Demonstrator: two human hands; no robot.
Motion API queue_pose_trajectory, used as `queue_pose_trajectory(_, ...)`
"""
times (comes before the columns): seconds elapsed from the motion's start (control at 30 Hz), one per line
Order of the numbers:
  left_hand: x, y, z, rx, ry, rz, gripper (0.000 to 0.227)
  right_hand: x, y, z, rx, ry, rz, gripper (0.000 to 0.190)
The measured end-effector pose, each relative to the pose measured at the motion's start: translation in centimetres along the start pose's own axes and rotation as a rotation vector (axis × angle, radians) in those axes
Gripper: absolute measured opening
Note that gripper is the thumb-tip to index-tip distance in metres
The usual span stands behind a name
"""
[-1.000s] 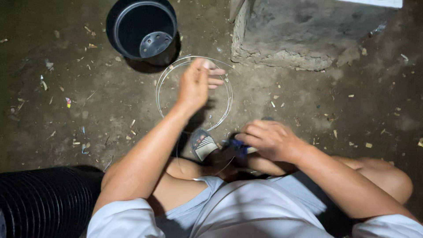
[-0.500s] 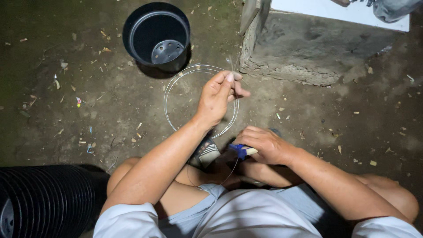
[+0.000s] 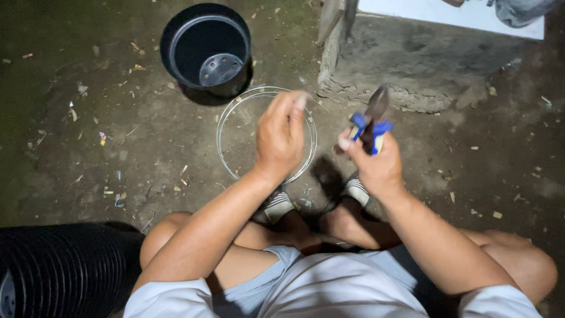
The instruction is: The person sits on the floor and uses pliers to cut and bend a length of thin metal wire. They form loops and hooks at the ends of the wire segments, then attach a small plastic clip to one of the hooks.
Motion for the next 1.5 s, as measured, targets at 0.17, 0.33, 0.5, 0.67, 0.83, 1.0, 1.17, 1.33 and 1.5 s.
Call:
queue_pose_trajectory(0.17,1.8,-2.5,-1.2,0.030,0.066,0.167,0.019,-2.4,0.1,2.2,-0.287,0.151,-0.027,0.042)
queue_pose_trajectory(0.33,2.8,-3.6,0.4,0.400,0.181,0.291,0.022,-2.9,0.7,2.3,-0.175,0.145,-0.036,0.031)
queue_pose_trajectory(0.5,2.9,-5.2,3.8,0.947,0.655,0.607,0.026,-2.5,1.7,1.7,-0.100,0.087,0.030,0.028)
queue_pose_trajectory(0.67,3.5,-5.9,4.2,0.891,0.536,0.489,0.025,-2.3,2.1,2.4,0.147,0.116,0.040,0.019)
queue_pose_trajectory(0.83,3.8,-5.5,4.6,0.699,0.473,0.360,0.025,-2.0,3.1,3.8,0.538,0.201,-0.083,0.021)
queue_pose_trajectory(1.0,3.5,-5.1,3.5,0.602,0.392,0.313,0.024,-1.6,2.7,3.4,0.779,0.205,0.092,0.033)
queue_pose_trajectory(1.17,3.3,-3.8,2.2,0.447,0.411,0.232,0.019,-1.2,2.9,0.9,0.324,-0.117,0.112,0.023)
queue_pose_trajectory(1.33,2.9,-3.3,1.0,0.362,0.440,0.179,0.019,-0.5,2.4,-0.6,0.026,-0.224,0.254,0.028)
queue_pose_trajectory(1.5,2.6,-2.7,0.1,0.167,0.309,0.121,0.015,-0.2,2.0,-1.1,0.008,-0.304,0.260,0.033)
Point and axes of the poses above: each hand's wrist, its own x-axis away from the middle knuckle, its own y-axis out of the back of the hand, z = x × y, the point moved 3 cm from there along -x, towards the middle knuckle, and after that the axes turned 10 degrees about z, right-handed, at the moved point
